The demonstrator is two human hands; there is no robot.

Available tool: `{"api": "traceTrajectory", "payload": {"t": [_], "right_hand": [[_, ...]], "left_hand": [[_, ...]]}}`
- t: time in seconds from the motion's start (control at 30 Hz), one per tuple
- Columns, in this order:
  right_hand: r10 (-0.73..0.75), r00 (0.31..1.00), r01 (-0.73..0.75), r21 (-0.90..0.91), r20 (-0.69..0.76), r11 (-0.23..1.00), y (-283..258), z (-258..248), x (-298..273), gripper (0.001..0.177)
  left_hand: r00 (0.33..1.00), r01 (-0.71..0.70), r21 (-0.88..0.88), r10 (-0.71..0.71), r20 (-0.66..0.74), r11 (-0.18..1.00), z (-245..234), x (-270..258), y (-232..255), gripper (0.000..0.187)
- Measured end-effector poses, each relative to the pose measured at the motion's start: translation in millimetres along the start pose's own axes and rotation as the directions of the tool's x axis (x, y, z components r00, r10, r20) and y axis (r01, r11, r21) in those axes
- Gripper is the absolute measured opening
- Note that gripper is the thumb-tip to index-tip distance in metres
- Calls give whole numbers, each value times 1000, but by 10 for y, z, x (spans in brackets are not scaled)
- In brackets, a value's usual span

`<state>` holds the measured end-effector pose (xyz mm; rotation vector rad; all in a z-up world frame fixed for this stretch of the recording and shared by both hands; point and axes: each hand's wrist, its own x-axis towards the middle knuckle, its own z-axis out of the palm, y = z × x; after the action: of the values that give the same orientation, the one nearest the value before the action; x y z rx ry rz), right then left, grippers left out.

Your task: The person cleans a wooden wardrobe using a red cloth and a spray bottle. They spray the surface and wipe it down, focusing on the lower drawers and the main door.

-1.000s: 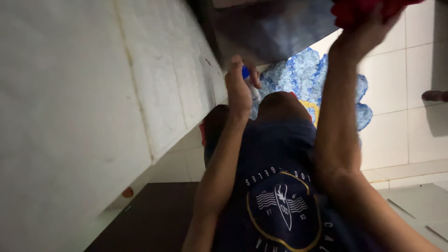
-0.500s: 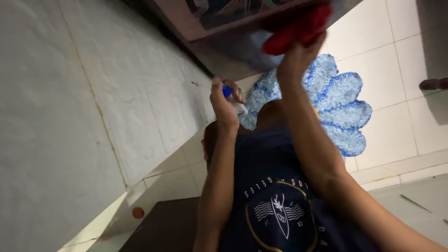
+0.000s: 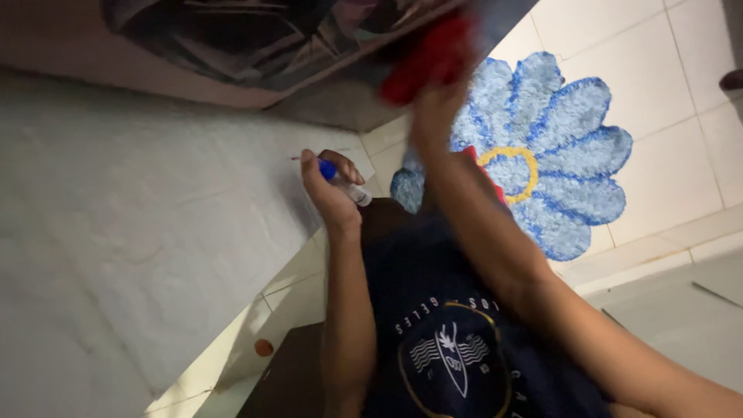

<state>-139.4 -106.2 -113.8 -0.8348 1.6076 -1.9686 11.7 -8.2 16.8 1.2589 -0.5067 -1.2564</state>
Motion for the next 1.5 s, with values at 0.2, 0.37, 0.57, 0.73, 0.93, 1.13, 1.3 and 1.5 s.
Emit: {"api": "traceTrajectory", "payload": {"t": [0.2, 0.37, 0.57, 0.73, 0.93, 1.13, 1.3, 1.5], "right_hand": [[-43, 965, 61, 61, -259, 996, 39, -494, 1125, 54], [-55, 996, 67, 171, -71, 983, -3, 313, -397, 90], [-293, 951, 310, -256, 104, 915, 458, -20, -449, 76], [272, 942, -173, 410, -195, 895, 921, -435, 660, 49], [146, 981, -185, -370, -131, 910, 339, 289, -446, 72], [-101, 979, 39, -323, -176, 945, -11, -114, 101, 63], [388, 875, -330, 230, -290, 915, -58, -318, 979, 33], [-48, 986, 3, -271, -161, 963, -370, 155, -28, 61]], "left_hand": [[999, 8, 16, -9, 35, 1000, 31, -52, 87, 61], [998, -26, 137, 18, 58, 990, 75, -38, 70, 62], [996, -15, 198, -4, 94, 980, 130, -5, 88, 60], [995, 8, 237, -32, 99, 971, 135, -65, 83, 57], [995, 6, 316, -37, 94, 949, 182, -8, -26, 61], [995, 61, 261, -81, 66, 963, 228, 34, 3, 57], [997, 53, 253, -66, 45, 966, 279, 2, 66, 57], [995, 37, 230, -57, 79, 972, 493, 84, 62, 52]]}}
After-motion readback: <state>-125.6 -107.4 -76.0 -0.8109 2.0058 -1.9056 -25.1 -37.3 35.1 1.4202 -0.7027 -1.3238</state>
